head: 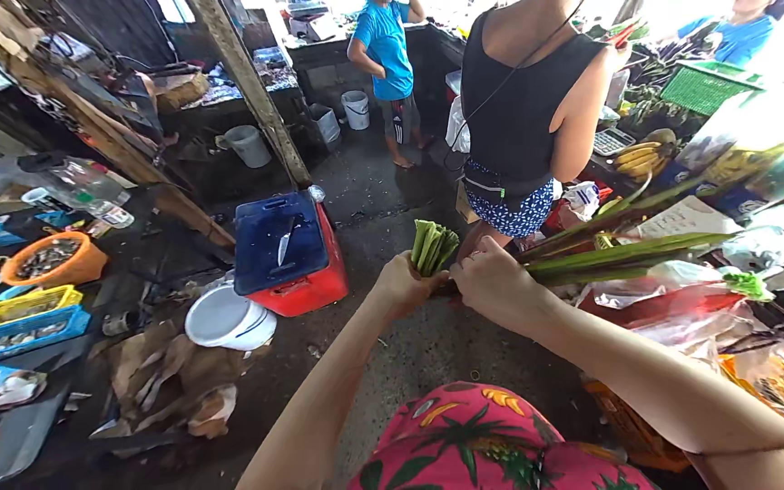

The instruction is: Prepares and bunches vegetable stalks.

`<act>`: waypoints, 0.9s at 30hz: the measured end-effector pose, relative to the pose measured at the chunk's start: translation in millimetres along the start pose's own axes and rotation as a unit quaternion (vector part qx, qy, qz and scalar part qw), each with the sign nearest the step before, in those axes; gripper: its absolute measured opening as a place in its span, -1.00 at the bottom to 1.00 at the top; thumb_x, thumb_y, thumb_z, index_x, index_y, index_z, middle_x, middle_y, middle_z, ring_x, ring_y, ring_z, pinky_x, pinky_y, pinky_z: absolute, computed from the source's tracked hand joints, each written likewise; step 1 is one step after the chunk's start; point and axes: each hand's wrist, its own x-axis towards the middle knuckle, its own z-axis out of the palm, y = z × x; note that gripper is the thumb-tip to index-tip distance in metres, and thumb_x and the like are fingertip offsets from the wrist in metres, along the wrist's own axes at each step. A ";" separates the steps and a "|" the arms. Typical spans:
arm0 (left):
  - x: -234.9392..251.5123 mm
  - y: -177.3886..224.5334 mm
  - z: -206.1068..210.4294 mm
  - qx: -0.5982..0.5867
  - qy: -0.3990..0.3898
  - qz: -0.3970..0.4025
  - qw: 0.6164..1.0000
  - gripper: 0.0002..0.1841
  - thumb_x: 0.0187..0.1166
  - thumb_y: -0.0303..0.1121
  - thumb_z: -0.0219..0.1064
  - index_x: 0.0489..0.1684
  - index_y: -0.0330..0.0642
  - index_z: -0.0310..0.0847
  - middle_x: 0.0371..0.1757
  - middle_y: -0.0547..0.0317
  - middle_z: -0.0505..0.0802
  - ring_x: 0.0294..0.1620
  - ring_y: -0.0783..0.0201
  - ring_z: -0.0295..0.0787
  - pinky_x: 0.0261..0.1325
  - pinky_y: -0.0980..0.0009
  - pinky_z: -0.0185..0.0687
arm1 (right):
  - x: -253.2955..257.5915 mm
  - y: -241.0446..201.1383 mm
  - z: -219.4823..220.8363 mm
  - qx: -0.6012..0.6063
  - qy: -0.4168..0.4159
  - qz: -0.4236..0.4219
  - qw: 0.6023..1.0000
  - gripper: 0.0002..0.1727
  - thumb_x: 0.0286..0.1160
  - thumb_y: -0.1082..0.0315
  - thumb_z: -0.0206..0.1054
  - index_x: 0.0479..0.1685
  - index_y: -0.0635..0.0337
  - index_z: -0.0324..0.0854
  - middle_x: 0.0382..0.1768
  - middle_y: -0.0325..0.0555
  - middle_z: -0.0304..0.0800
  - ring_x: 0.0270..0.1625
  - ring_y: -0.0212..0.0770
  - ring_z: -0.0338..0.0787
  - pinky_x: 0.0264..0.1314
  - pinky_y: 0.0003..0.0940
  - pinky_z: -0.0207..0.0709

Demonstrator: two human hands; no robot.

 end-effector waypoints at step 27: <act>-11.4 10.8 65.7 -0.196 -0.137 0.321 0.916 -0.63 0.15 -0.52 0.59 -0.04 -0.16 0.71 -0.26 0.36 0.89 -0.29 0.52 0.84 -0.19 0.49 0.83 | -25.1 83.5 49.6 0.559 0.347 -0.199 0.726 -0.37 0.82 -0.07 0.06 0.20 0.40 0.70 -0.30 -0.25 0.82 -0.32 -0.55 0.68 -0.21 -0.51 0.65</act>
